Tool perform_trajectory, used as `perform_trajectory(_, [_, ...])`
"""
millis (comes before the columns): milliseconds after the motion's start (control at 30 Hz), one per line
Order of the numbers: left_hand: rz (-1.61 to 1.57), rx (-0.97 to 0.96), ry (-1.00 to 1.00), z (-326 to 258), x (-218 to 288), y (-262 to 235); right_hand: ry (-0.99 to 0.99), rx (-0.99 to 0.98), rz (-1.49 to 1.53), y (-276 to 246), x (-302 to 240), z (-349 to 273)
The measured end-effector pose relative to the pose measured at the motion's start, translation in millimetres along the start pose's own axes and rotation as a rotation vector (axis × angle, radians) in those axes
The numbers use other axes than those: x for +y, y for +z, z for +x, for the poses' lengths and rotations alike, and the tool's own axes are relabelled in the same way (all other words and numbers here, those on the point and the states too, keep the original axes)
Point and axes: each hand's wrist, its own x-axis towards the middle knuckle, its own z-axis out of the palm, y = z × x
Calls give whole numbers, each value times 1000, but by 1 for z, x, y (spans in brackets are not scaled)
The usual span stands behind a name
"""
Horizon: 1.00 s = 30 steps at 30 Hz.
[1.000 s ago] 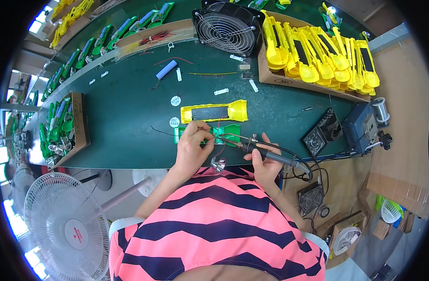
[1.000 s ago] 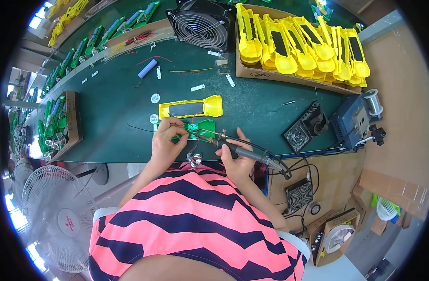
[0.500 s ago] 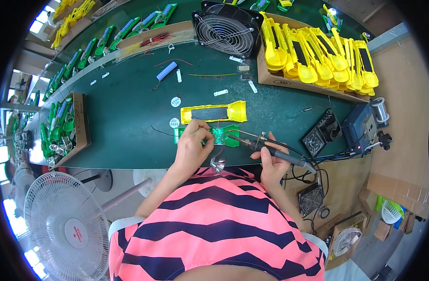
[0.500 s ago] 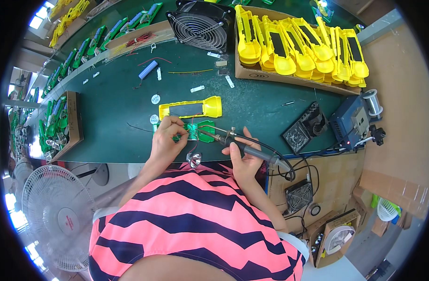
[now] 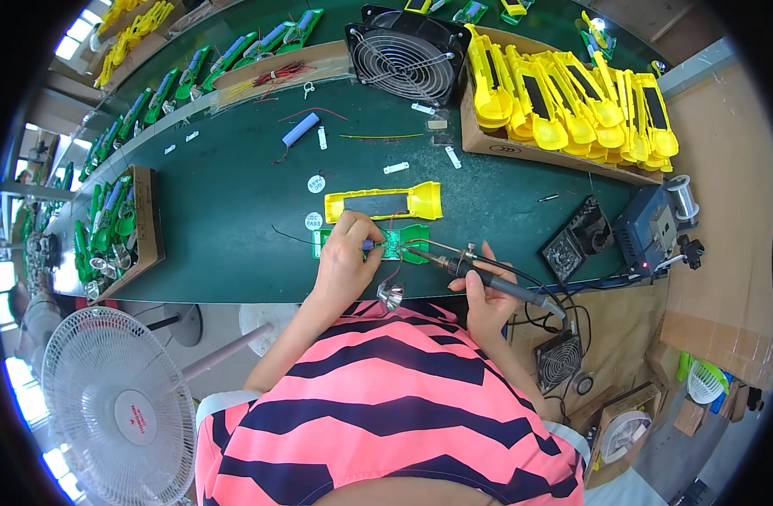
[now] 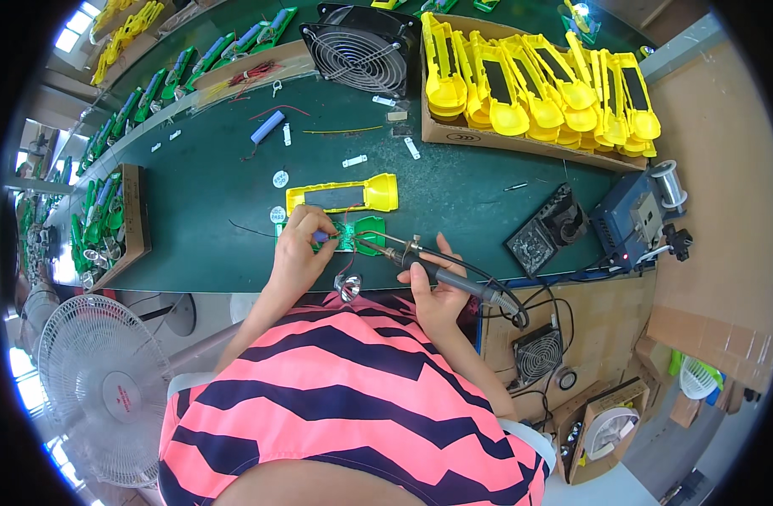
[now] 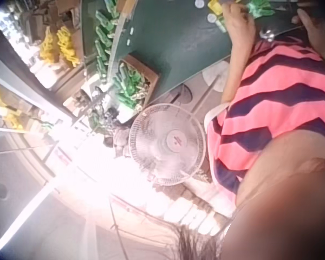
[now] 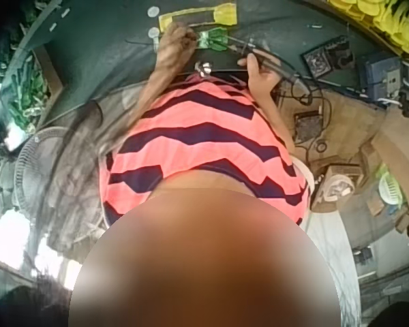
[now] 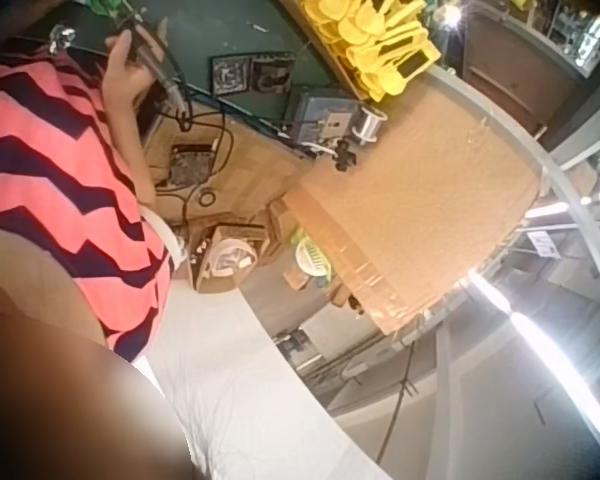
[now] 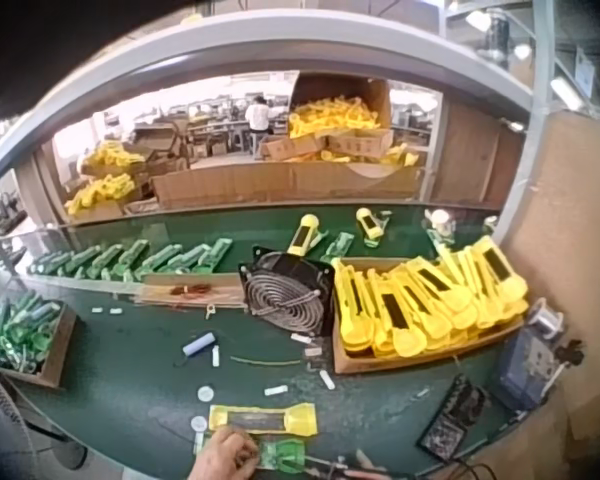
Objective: Soldering electrical components onto circuit boards for light fixtures at an assembly line.
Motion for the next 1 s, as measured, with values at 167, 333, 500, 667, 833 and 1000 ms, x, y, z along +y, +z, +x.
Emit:
perform_trajectory(167, [236, 158, 179, -10, -3, -21, -131, -63, -127, -4, 3, 5])
perform_trajectory(333, [756, 75, -104, -16, -9, -68, -142, -105, -140, -3, -1, 7])
perform_trajectory(500, [506, 154, 251, -12, 1, -54, -165, -171, -228, -5, -2, 15])
perform_trajectory(667, [252, 87, 430, -19, -10, -16, -162, -196, -251, -5, -7, 20])
perform_trajectory(833, [304, -32, 416, -14, -9, -13, -165, -221, -267, -7, -8, 23])
perform_trajectory(1000, [362, -106, 407, -13, -6, -15, -114, -221, -225, -5, -9, 24])
